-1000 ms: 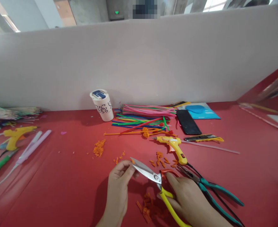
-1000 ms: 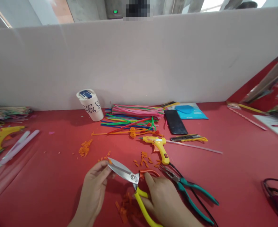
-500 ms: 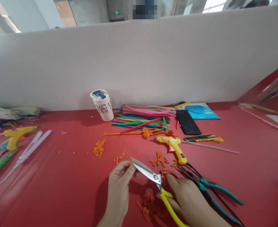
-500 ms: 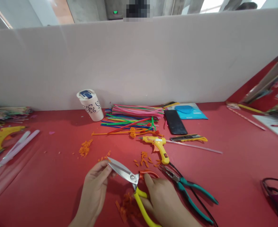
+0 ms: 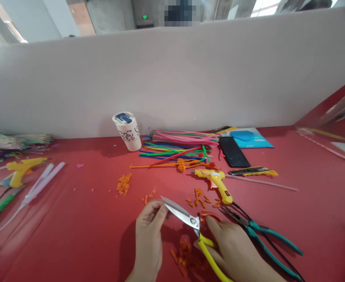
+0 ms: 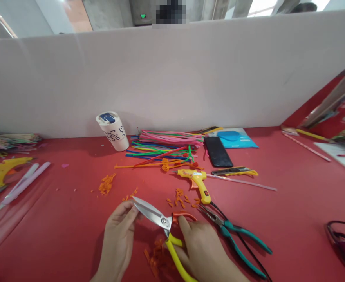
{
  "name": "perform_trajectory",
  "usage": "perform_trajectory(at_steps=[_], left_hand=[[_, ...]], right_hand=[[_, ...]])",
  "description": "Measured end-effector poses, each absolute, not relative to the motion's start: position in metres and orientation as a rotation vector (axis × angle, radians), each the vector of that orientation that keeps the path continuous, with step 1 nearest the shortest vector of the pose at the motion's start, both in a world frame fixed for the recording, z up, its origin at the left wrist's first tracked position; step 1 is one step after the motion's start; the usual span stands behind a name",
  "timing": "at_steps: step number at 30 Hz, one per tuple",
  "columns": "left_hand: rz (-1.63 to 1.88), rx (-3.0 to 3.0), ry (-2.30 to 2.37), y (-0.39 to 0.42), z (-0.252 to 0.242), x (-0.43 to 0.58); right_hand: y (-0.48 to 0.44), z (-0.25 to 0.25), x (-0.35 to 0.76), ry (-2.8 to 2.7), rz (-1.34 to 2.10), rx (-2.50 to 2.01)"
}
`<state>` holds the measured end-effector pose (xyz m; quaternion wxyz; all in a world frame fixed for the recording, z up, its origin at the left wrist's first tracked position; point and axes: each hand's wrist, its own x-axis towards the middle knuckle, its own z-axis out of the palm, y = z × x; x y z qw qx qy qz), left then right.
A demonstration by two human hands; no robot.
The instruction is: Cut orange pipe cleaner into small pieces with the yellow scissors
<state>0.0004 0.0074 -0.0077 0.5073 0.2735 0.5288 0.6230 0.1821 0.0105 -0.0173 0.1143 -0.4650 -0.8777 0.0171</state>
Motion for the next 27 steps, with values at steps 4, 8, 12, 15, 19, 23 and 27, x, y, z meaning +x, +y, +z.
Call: perform_trajectory(at_steps=[4,8,12,15,19,23,27], left_hand=[[1.511,0.648,1.277,0.0088,-0.0075,0.0008],[1.522,0.629,1.274,0.0085,-0.0069,0.0009],[1.519,0.637,1.264,0.0078,-0.0081,0.0007],[1.514,0.650,1.259,0.0081,-0.0099,0.0005],[1.521,0.647,1.259,0.0088,-0.0102,0.0003],[1.531,0.621,1.247,0.0097,-0.0076,0.0005],[1.526,0.602,1.230,0.0093,-0.0054,0.0011]], right_hand=[[0.0105,-0.0165,0.1816,-2.574,0.051,-1.394],[0.0112,-0.0177,0.1822,-2.585,0.001,-1.371],[0.0116,-0.0178,0.1825,-2.602,-0.002,-1.364],[0.0120,-0.0176,0.1824,-2.611,-0.002,-1.372],[0.0130,-0.0172,0.1822,-2.614,-0.047,-1.377],[0.0128,-0.0163,0.1834,-2.620,-0.068,-1.353],[0.0126,-0.0150,0.1842,-2.639,-0.077,-1.377]])
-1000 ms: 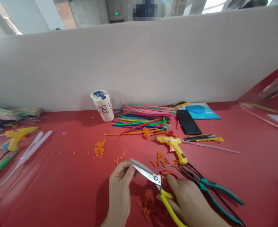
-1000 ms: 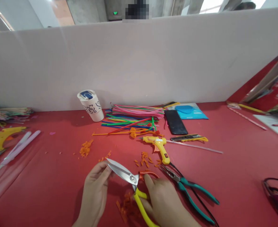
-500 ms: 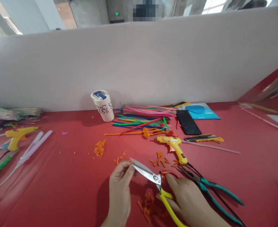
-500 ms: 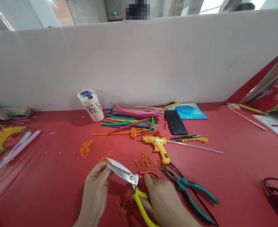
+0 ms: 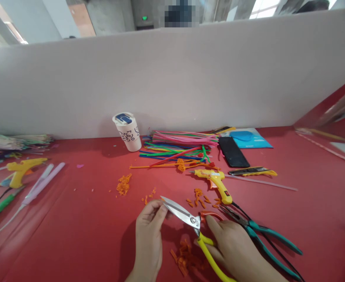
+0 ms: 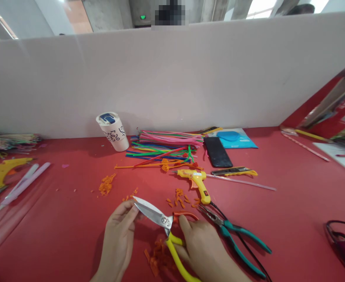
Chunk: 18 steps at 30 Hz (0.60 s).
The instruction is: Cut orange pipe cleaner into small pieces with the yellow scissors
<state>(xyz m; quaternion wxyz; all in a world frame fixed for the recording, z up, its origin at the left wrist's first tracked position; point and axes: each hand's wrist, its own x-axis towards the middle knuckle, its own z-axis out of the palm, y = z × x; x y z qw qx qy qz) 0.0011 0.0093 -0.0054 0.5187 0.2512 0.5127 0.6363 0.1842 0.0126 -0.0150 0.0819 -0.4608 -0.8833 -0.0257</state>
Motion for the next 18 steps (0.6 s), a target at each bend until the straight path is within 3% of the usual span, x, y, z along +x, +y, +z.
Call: perform_trajectory(at_steps=[18], left_hand=[[1.532,0.647,1.234,0.0100,-0.0032,0.0018]], right_hand=[[0.0112,-0.0157,0.1820,-2.662,-0.045,-1.415]])
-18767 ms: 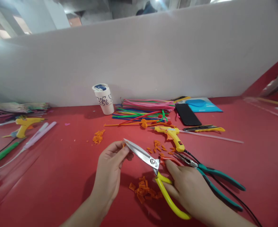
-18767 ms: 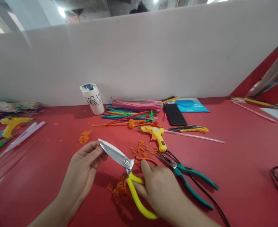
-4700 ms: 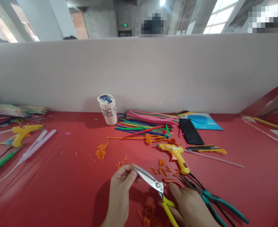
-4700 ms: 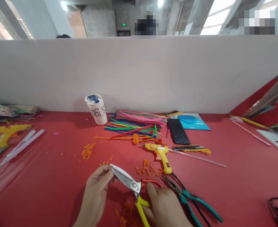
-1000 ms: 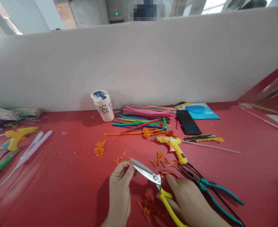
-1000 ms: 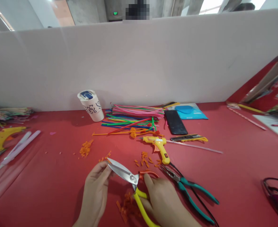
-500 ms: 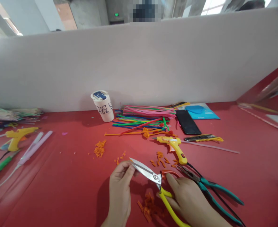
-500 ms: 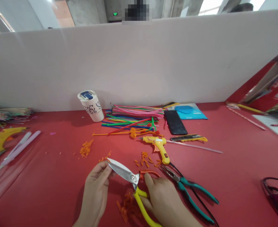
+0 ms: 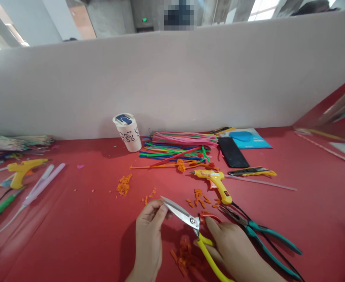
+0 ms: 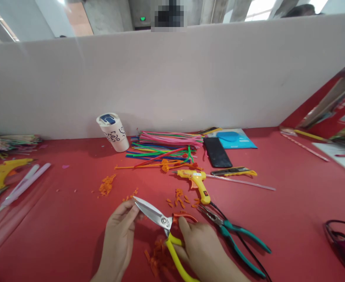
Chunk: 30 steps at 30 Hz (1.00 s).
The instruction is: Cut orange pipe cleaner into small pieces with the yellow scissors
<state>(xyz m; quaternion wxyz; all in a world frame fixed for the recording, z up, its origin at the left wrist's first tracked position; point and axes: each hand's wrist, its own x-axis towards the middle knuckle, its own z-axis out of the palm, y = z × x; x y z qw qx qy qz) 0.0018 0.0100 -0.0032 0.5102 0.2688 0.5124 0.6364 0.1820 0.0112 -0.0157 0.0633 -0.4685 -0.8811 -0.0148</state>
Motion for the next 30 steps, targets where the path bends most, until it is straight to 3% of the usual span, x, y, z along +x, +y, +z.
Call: perform_trajectory(at_steps=[12,17,21,26,30], left_hand=[[1.511,0.676,1.275,0.012,-0.007,0.000],[1.437,0.604,1.129,0.011,-0.004,0.003],[1.241,0.604,0.980,0.007,0.003,0.010],[1.000,0.595,0.910,0.001,0.007,0.018],[0.882,0.634,0.898,-0.004,0.006,0.021]], right_hand=[[0.015,-0.024,0.184,-2.630,-0.048,-1.435],[0.021,-0.015,0.180,-2.338,0.659,-1.571],[0.023,0.001,0.173,-1.924,1.190,-1.413],[0.023,0.011,0.168,-1.508,1.659,-1.237],[0.021,0.012,0.169,-1.420,1.769,-1.176]])
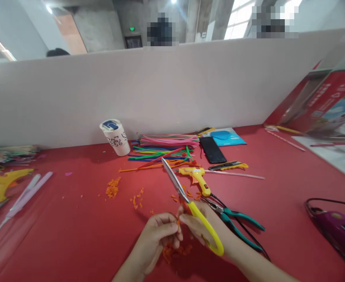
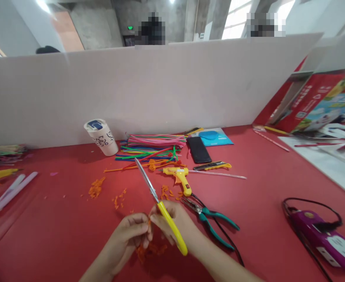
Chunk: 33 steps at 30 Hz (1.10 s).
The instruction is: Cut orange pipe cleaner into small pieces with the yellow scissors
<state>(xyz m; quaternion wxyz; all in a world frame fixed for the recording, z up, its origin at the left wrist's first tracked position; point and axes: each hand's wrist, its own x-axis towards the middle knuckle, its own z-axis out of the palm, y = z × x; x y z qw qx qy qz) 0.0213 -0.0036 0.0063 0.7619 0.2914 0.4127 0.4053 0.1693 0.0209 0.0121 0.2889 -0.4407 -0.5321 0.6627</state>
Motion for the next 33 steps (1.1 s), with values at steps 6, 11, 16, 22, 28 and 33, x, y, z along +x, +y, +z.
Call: perform_trajectory(at_steps=[6,11,16,22,28,33], left_hand=[[0.856,0.698,0.961,-0.005,0.003,0.021],[0.884,0.863,1.040,0.002,0.007,0.013],[0.970,1.219,1.401,0.016,0.008,-0.006],[0.905,1.667,1.725,0.028,-0.007,-0.025],[0.735,1.906,1.688,0.025,-0.002,-0.028],[0.358,2.102,1.296,0.012,0.011,-0.016]], right_hand=[[0.015,0.011,0.169,-1.446,1.723,-1.220],[0.022,0.013,0.169,-1.506,1.572,-1.411],[0.051,0.005,0.175,-1.461,1.358,-1.607],[0.059,-0.004,0.191,-1.460,1.192,-1.697],[0.049,-0.003,0.199,-1.512,1.176,-1.651],[0.043,-0.002,0.198,-1.546,1.214,-1.601]])
